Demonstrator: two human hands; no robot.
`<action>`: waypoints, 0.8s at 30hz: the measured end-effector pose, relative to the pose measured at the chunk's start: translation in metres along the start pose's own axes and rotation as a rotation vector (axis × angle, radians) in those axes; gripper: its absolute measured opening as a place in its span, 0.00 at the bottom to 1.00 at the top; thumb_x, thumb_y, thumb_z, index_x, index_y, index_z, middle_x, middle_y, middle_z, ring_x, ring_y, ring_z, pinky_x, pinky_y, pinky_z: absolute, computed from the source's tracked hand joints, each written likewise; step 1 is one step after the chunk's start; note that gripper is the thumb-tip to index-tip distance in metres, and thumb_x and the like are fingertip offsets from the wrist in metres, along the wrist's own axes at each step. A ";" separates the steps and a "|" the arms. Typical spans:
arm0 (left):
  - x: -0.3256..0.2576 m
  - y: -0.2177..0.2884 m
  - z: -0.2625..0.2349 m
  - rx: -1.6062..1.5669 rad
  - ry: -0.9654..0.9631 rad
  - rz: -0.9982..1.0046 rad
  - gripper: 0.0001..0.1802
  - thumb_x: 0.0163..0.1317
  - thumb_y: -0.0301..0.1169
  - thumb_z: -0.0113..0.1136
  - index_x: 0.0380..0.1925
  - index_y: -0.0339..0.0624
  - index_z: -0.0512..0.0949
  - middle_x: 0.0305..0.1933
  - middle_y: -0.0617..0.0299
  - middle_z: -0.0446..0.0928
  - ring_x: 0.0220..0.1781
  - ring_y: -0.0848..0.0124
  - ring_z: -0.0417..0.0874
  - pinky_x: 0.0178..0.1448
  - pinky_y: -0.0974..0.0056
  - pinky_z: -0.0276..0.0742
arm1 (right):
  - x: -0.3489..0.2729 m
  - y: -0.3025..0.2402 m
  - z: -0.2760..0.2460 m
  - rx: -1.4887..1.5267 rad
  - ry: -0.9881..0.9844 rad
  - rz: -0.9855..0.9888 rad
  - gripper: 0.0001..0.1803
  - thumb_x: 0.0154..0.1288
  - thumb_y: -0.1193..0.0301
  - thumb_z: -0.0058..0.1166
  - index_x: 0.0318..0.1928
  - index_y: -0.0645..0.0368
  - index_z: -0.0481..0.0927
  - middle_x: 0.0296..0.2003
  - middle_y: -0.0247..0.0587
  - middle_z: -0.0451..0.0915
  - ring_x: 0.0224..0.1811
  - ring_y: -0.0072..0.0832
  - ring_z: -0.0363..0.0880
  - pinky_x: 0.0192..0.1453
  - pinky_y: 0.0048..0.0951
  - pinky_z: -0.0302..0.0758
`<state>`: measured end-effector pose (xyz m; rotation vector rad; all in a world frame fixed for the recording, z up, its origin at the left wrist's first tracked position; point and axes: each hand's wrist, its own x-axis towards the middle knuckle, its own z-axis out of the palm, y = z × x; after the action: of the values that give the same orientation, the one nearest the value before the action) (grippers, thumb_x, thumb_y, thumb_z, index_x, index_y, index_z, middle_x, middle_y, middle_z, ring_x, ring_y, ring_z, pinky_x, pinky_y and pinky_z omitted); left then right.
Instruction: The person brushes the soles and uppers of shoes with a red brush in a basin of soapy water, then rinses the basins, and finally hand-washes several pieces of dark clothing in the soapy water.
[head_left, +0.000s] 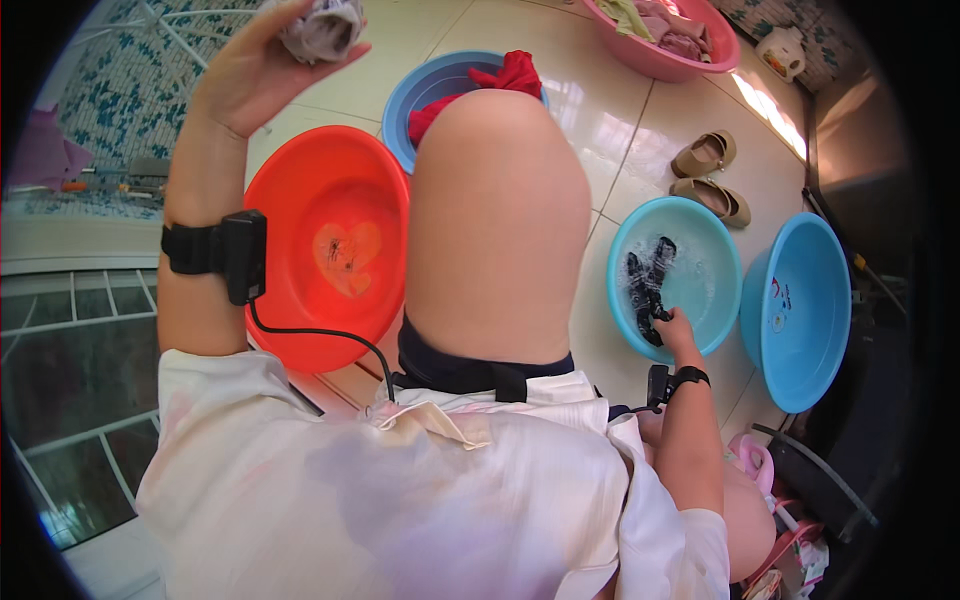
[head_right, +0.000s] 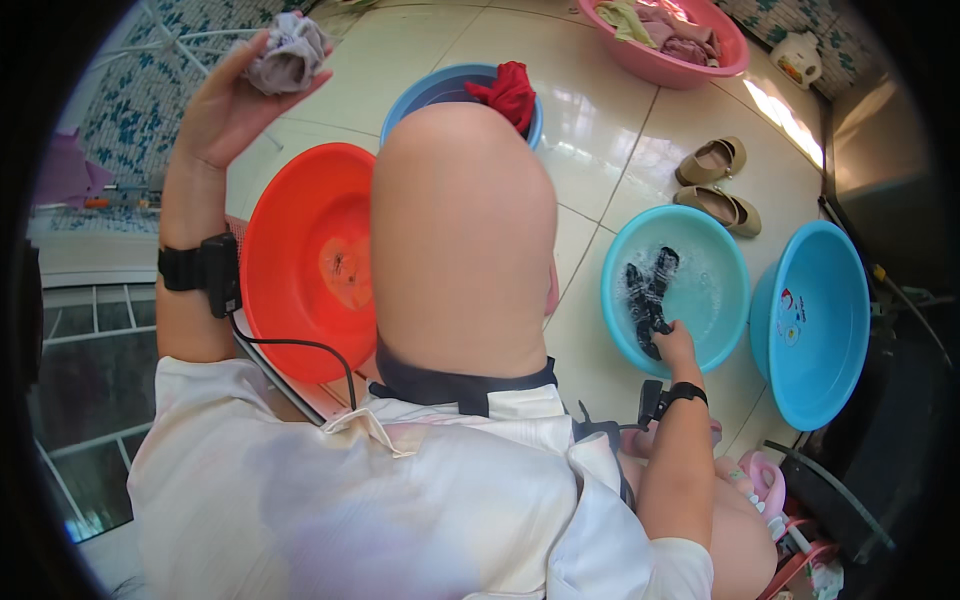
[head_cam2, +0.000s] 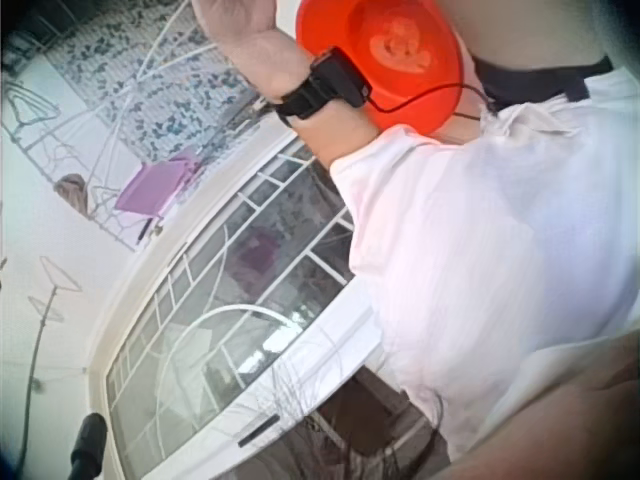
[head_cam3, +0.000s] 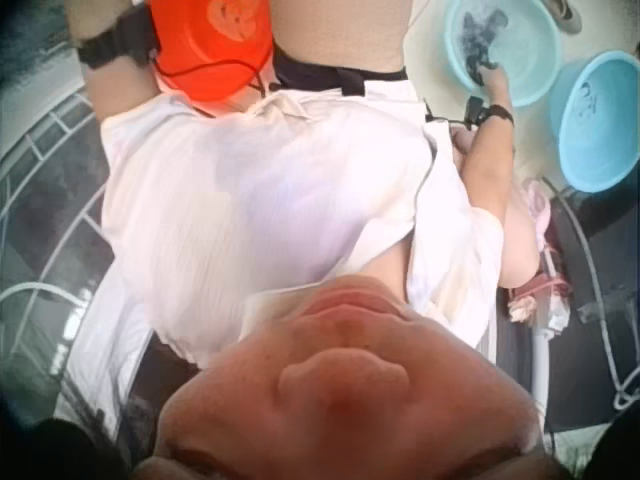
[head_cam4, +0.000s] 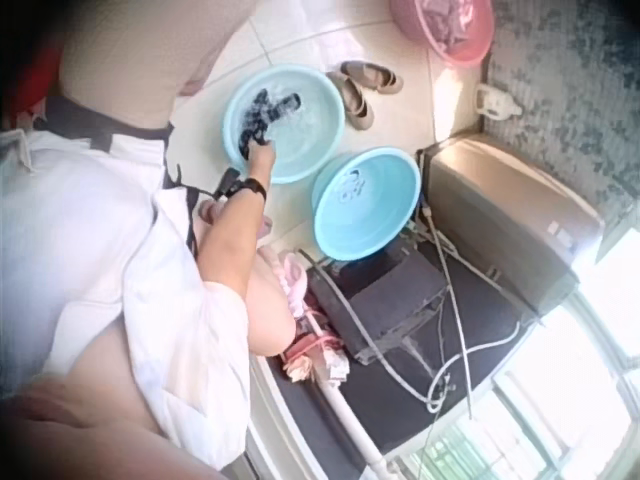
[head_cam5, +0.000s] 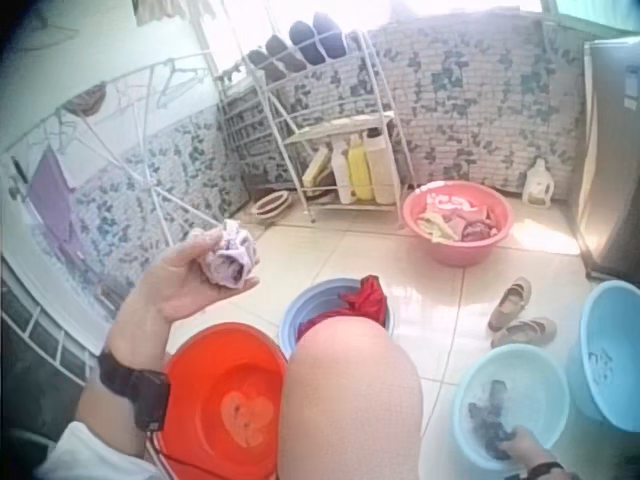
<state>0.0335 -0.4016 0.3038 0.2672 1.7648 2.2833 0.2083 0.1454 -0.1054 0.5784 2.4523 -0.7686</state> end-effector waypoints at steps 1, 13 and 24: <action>-0.020 -0.024 -0.010 -0.024 0.057 -0.057 0.25 0.61 0.33 0.60 0.55 0.32 0.69 0.53 0.49 0.74 0.58 0.58 0.76 0.60 0.52 0.78 | 0.002 0.008 0.000 -0.001 -0.006 -0.008 0.21 0.47 0.65 0.64 0.40 0.64 0.75 0.33 0.53 0.81 0.37 0.44 0.82 0.42 0.39 0.76; -0.106 -0.221 -0.058 -0.113 0.470 -0.546 0.14 0.55 0.31 0.52 0.42 0.39 0.74 0.39 0.56 0.79 0.39 0.69 0.81 0.40 0.62 0.80 | -0.018 -0.014 -0.004 -0.095 -0.020 -0.017 0.32 0.55 0.58 0.61 0.57 0.62 0.72 0.47 0.57 0.80 0.48 0.45 0.81 0.53 0.37 0.74; -0.063 -0.274 -0.033 0.097 0.152 -0.552 0.17 0.57 0.35 0.59 0.45 0.39 0.75 0.33 0.62 0.79 0.29 0.74 0.80 0.32 0.68 0.77 | -0.012 0.010 0.006 -0.180 0.008 -0.321 0.27 0.62 0.55 0.52 0.56 0.59 0.75 0.50 0.53 0.80 0.54 0.47 0.78 0.54 0.40 0.74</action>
<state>0.1060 -0.3854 0.0310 -0.3478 1.7450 1.8613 0.2246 0.1468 -0.1070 0.1208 2.6209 -0.6543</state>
